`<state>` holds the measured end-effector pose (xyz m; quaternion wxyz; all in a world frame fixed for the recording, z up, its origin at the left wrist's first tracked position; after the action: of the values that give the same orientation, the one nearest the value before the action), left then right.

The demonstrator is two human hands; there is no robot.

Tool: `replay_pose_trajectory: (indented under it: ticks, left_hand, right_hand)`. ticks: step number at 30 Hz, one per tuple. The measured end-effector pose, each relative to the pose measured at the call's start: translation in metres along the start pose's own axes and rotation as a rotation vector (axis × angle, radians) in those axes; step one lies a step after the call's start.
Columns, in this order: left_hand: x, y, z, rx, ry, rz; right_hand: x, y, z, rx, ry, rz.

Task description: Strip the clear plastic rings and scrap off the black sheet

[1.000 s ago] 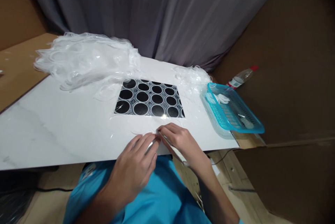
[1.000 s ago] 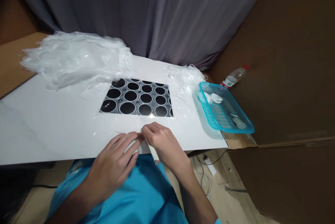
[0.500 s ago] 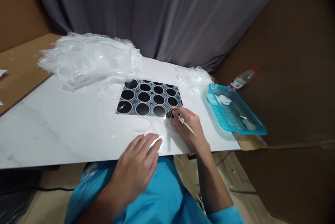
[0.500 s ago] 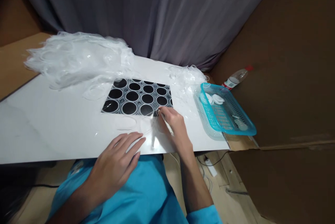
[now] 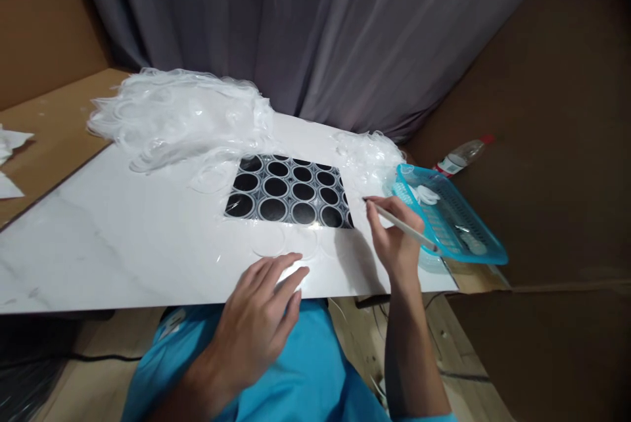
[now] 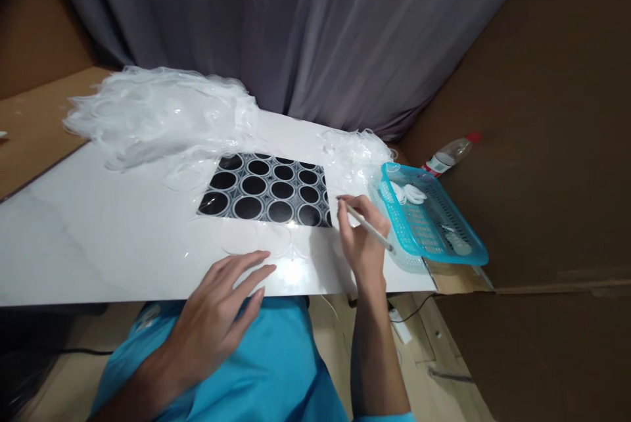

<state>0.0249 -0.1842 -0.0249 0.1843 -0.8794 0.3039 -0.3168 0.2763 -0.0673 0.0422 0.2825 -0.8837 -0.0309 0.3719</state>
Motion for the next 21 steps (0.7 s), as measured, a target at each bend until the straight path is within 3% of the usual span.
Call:
replay_pose_trajectory:
  ticks: [5, 8, 11, 15, 18, 21]
  left_hand:
    - [-0.019, -0.002, -0.014, 0.224, 0.206, -0.238]
    - [-0.031, -0.003, -0.014, 0.234, 0.252, -0.276]
    - [-0.040, 0.001, -0.013, 0.225, 0.276, -0.327]
    - [-0.048, 0.007, -0.018, 0.260, 0.358, -0.444]
    - [-0.050, 0.009, -0.025, 0.259, 0.478, -0.508]
    - [-0.047, 0.009, -0.028, 0.153, 0.609, -0.472]
  right_hand:
    - [-0.060, 0.046, 0.020, -0.514, -0.256, -0.131]
    - [-0.097, 0.073, 0.028, -0.737, -0.444, -0.285]
    - [-0.112, 0.088, 0.033, -0.773, -0.528, -0.355]
    - [-0.113, 0.095, 0.036, -0.779, -0.573, -0.367]
    - [-0.106, 0.090, 0.036, -0.767, -0.580, -0.269]
    - [-0.097, 0.082, 0.036, -0.718, -0.575, -0.112]
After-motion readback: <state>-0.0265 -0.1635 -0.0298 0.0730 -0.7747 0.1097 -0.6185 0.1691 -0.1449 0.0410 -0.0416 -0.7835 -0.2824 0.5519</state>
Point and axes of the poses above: each hand's wrist, its own y-axis away from the middle knuckle, its own z-axis out of the palm, x = y × z, the point moved 5 cm from there along -y, towards the middle knuckle, and after that the axes turned 8 degrees about z, right-handed, at the moved point
